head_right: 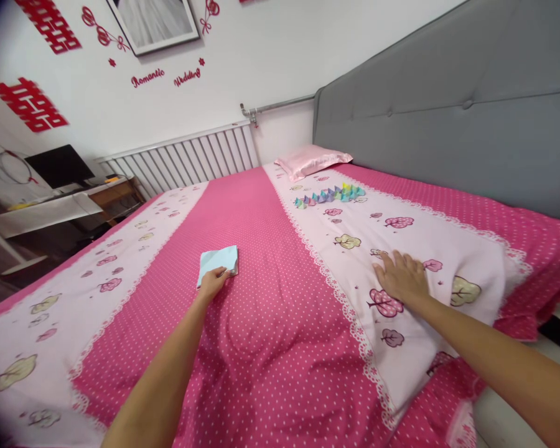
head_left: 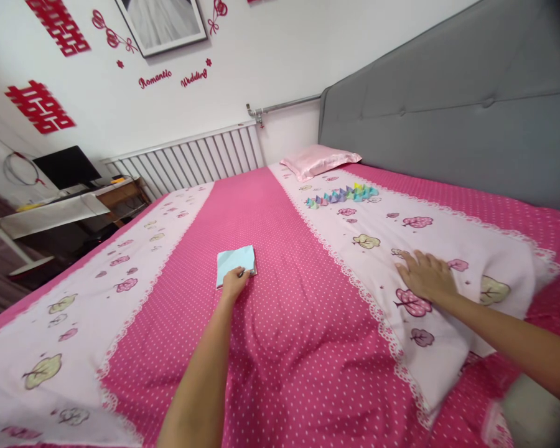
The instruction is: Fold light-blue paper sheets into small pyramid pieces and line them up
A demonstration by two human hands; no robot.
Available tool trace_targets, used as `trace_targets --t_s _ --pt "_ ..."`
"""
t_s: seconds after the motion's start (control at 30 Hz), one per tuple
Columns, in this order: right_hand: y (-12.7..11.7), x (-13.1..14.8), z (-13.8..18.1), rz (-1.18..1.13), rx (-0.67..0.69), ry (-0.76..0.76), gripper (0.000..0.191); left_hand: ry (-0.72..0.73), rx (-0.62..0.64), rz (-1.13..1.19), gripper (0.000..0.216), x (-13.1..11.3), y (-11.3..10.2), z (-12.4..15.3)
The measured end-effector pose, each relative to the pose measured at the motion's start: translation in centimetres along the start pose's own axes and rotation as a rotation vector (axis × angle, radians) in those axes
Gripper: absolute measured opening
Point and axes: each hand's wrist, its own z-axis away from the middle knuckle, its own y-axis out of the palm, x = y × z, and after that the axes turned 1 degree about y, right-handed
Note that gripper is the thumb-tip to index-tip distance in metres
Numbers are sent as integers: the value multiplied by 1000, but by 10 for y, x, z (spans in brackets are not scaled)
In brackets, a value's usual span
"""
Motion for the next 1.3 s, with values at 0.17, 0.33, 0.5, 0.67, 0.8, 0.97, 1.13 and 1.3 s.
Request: trace_targets --t_s 0.17,0.33,0.5,0.67,0.8,0.97,1.13,1.3 --pt "0 0 0 -3 -4 -4 58 -26 -12 -23 33 0 4 -2" --pt "0 0 -1 -12 -1 -7 57 -17 -16 -28 31 2 5 -4" --pt "1 -1 -1 -7 -1 -2 57 -24 -24 -35 31 2 6 -3" --pt "0 -1 -1 -12 0 -5 57 -26 -34 -44 35 1 6 -3" --pt "-1 0 0 -6 -10 -9 58 -10 -38 -52 35 -1 5 -3" --pt "0 0 0 -11 -12 -16 59 13 -35 -57 31 -2 3 -1" --pt "-1 0 -1 -12 2 2 57 30 -20 -65 35 -3 1 0" --pt "1 0 -1 -21 -10 -8 57 33 -16 -52 36 -1 1 0"
